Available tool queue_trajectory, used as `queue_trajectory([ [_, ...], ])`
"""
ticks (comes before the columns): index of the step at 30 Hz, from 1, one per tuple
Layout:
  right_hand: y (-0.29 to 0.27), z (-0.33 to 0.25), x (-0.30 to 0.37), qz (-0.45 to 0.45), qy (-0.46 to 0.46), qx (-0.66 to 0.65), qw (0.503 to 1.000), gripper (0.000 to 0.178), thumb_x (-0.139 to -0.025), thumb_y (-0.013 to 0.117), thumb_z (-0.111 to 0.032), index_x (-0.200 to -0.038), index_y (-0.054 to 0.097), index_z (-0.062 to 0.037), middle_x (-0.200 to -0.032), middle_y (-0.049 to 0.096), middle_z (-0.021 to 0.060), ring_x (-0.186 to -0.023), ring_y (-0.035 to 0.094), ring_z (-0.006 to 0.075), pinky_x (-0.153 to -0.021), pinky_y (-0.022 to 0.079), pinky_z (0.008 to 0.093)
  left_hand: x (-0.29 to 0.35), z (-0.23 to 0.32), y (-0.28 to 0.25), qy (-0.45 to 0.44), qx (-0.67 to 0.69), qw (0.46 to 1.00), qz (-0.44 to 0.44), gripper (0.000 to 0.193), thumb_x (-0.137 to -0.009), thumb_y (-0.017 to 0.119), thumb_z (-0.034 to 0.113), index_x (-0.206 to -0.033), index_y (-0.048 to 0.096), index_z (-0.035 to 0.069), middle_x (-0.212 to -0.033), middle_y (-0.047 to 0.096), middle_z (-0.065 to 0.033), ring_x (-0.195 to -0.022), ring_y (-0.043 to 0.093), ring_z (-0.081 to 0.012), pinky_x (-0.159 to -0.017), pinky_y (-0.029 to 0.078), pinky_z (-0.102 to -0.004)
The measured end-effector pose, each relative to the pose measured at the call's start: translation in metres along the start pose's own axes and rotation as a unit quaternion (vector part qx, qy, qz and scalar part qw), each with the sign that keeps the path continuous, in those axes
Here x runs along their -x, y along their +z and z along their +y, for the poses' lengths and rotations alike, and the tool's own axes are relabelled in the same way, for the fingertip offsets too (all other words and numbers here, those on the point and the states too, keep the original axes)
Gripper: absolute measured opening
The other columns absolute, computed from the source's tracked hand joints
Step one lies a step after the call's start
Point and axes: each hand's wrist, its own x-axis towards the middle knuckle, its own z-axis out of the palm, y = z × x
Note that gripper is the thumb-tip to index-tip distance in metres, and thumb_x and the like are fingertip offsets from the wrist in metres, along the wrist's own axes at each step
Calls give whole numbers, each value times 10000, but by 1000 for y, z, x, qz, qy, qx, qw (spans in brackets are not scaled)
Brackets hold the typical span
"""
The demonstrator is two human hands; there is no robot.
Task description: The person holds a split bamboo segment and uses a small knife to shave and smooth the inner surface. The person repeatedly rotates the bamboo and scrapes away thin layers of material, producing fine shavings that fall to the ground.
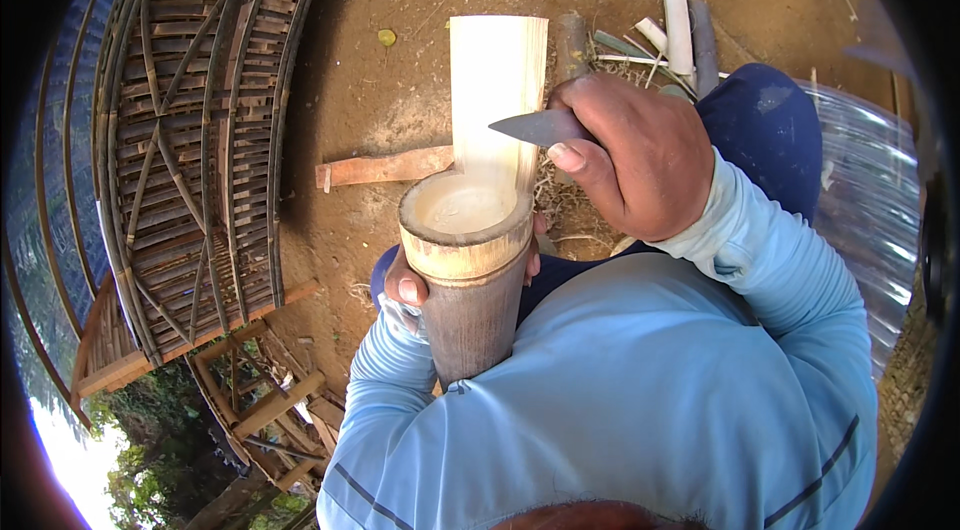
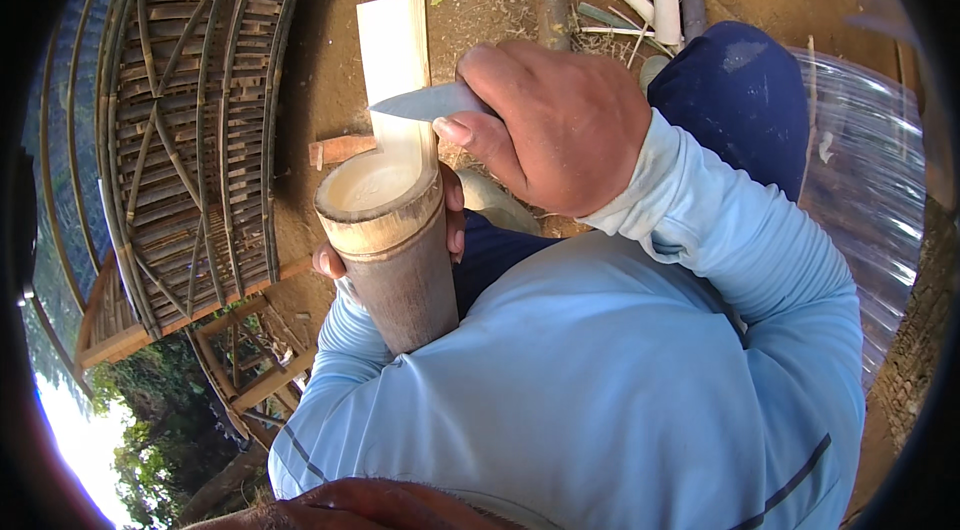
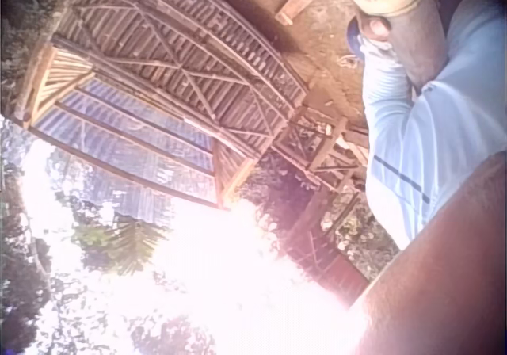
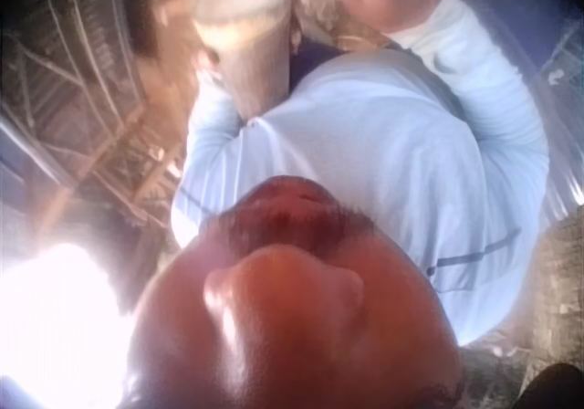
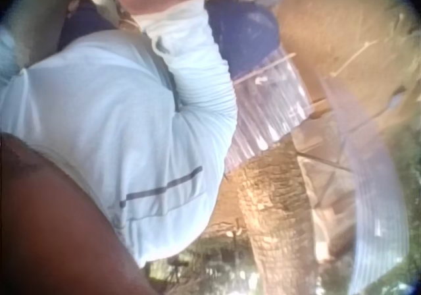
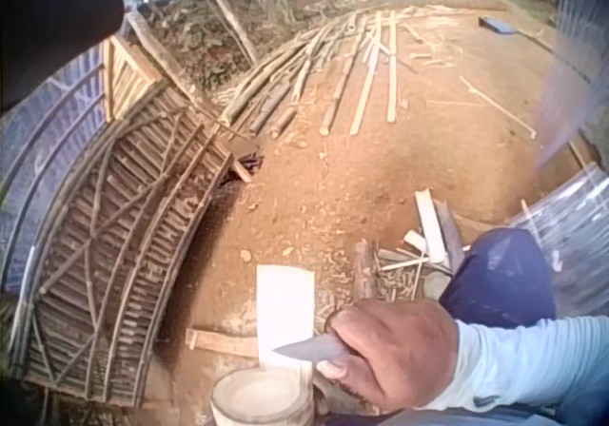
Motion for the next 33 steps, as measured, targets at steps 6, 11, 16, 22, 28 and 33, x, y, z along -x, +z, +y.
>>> queue_trajectory([
  [6,2,8,-9,34,-28,31,999,301,-912,648,-317,-837,504,-63,-669,504,102,-545,565,297,-463,435,391,-1,-1,1,-7,40,999,-16,1269,-482,887,530,-1422,279,-68,-1138,524,-334,-820,664,-390,-652,596,-419],
  [11,0,6,-8,17,-32,2,999,314,-911,647,-328,-825,499,-66,-664,505,103,-537,562,302,-459,433,399,0,0,-5,-12,71,996,-47,1247,-486,892,488,-1433,297,-64,-1178,526,-338,-875,660,-393,-716,586,-428],
  [16,1,1,-5,8,-13,-15,1000,332,-910,647,-344,-816,498,-63,-665,509,106,-531,562,306,-460,435,409,-3,-4,-12,0,127,986,-109,1214,-476,879,439,-1441,340,-66,-1242,537,-338,-963,652,-377,-804,562,-411],
  [22,-4,-2,-7,-36,-8,-7,999,316,-979,535,-312,-888,520,-9,-692,494,145,-563,534,330,-494,419,407,-2,-4,-12,10,96,989,-109,1207,-484,871,453,-1441,343,-60,-1235,538,-338,-962,650,-377,-792,560,-407],
  [28,-4,0,-11,-2,-14,15,1000,314,-894,662,-318,-825,505,-55,-679,535,125,-538,575,316,-464,449,408,-3,-5,-8,16,114,988,-106,1209,-479,875,454,-1439,346,-55,-1230,538,-338,-965,647,-384,-791,563,-412],
  [33,-5,-3,-8,-15,-5,-8,1000,309,-895,665,-310,-825,507,-53,-674,539,126,-544,578,318,-469,452,409,-5,-3,-7,11,109,988,-108,1225,-475,879,465,-1440,342,-64,-1211,550,-340,-954,650,-379,-796,565,-414],
])
